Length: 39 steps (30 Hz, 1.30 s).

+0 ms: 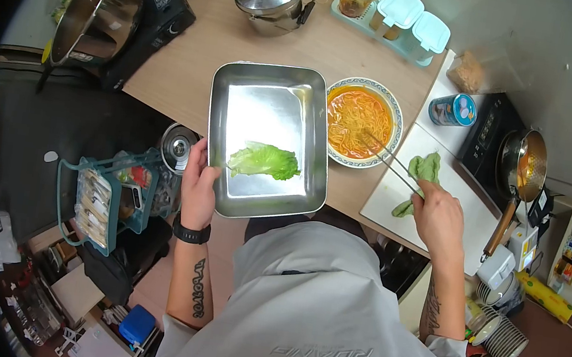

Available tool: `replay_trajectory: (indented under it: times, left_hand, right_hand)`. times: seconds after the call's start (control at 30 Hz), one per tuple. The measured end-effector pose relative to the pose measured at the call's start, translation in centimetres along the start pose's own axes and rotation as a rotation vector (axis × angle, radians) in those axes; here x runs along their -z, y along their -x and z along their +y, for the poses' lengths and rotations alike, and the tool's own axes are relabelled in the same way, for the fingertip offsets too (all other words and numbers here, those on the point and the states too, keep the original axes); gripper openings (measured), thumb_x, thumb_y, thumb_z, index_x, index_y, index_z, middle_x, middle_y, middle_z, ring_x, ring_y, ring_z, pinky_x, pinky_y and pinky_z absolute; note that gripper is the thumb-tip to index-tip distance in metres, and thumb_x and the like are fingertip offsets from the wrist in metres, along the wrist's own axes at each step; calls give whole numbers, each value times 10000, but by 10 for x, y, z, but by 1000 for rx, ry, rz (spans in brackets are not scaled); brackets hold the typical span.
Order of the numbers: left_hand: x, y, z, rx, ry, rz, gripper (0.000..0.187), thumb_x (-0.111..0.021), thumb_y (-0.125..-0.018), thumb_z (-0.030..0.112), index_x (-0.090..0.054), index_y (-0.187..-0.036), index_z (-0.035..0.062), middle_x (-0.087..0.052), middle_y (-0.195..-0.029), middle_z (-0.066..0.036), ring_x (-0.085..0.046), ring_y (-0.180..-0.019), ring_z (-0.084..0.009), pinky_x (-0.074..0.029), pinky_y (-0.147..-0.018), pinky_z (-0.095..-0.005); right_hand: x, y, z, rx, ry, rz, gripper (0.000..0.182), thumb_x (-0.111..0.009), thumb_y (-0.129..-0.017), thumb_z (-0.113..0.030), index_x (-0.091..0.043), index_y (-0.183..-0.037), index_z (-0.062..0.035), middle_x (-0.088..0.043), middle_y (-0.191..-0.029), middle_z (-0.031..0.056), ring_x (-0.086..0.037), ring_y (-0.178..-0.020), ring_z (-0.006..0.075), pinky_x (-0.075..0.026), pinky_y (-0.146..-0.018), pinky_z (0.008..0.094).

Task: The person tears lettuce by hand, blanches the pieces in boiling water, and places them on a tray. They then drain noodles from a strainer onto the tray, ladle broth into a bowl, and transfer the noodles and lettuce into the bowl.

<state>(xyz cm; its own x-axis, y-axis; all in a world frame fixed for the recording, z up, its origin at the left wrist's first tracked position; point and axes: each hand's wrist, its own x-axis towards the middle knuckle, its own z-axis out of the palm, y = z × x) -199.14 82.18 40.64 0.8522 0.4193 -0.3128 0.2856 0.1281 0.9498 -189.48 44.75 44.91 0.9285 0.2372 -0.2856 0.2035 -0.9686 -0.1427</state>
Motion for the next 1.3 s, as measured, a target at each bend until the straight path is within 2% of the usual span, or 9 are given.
replay_trajectory:
  times: [0.07,0.4,0.53,0.63,0.8,0.93,1.03,1.17,1.3]
  left_hand:
    - [-2,-2,-2,6,25,8,532,-432,-812,-12,-422,-1343,-43,-550,-1258,-129,-518,-1155,-185,-381,-1005,-290]
    - [0,2,-4,35,53,21,541,-431,-809,-25,-420,-1350,-44,-556,-1264,-128,-522,-1155,-183,-381,-1006,-291]
    - [2,7,-3,17,39,41,533,-428,-814,-28,-425,-1347,-43,-558,-1264,-128,-525,-1152,-180,-384,-1004,-289]
    - [0,8,-4,22,67,55,528,-427,-818,-27,-430,-1345,-42,-562,-1258,-128,-526,-1148,-178,-387,-1000,-289]
    - [1,9,-2,10,63,41,535,-423,-815,-27,-426,-1350,-42,-565,-1250,-127,-528,-1142,-180,-389,-1001,-291]
    - [0,7,-5,18,84,34,537,-425,-816,-23,-423,-1353,-41,-564,-1251,-128,-527,-1144,-180,-387,-1003,-292]
    - [0,12,-5,26,49,66,539,-428,-817,-19,-421,-1356,-40,-561,-1257,-129,-525,-1145,-178,-386,-1005,-292]
    - [-2,9,-8,47,79,36,547,-433,-816,-19,-417,-1362,-39,-555,-1270,-131,-522,-1150,-178,-384,-1008,-293]
    - [-2,6,-10,30,51,31,540,-438,-815,-21,-422,-1355,-39,-556,-1260,-126,-523,-1144,-177,-386,-1003,-292]
  right_hand:
    - [0,-3,-2,89,29,-44,165,-599,-844,-135,-637,-967,-31,-668,-909,157,-656,-817,336,-512,-744,446]
    - [-4,-26,-3,156,119,-109,133,-632,-829,-142,-641,-921,-47,-672,-897,129,-663,-796,323,-521,-707,437]
    - [30,-21,-15,176,79,-7,120,-612,-844,-146,-648,-903,-48,-675,-868,131,-663,-783,329,-520,-717,440]
    - [-3,-46,-8,230,91,-36,121,-615,-842,-142,-653,-905,-46,-675,-867,129,-661,-789,328,-519,-724,437]
    - [23,-43,-13,183,51,27,144,-600,-855,-139,-657,-940,-38,-672,-856,142,-651,-786,339,-514,-725,443]
    - [-14,-58,-3,210,49,20,156,-608,-851,-139,-656,-966,-44,-670,-860,137,-649,-781,337,-514,-718,443]
    - [14,-37,-14,146,20,40,152,-599,-858,-145,-650,-962,-46,-668,-861,142,-649,-781,341,-515,-719,443]
    - [-8,-34,-12,188,83,-69,163,-608,-855,-147,-643,-983,-53,-664,-875,138,-652,-789,336,-519,-722,445]
    - [19,-6,-15,139,38,-60,132,-613,-850,-154,-617,-926,-46,-662,-890,129,-655,-785,338,-524,-708,439]
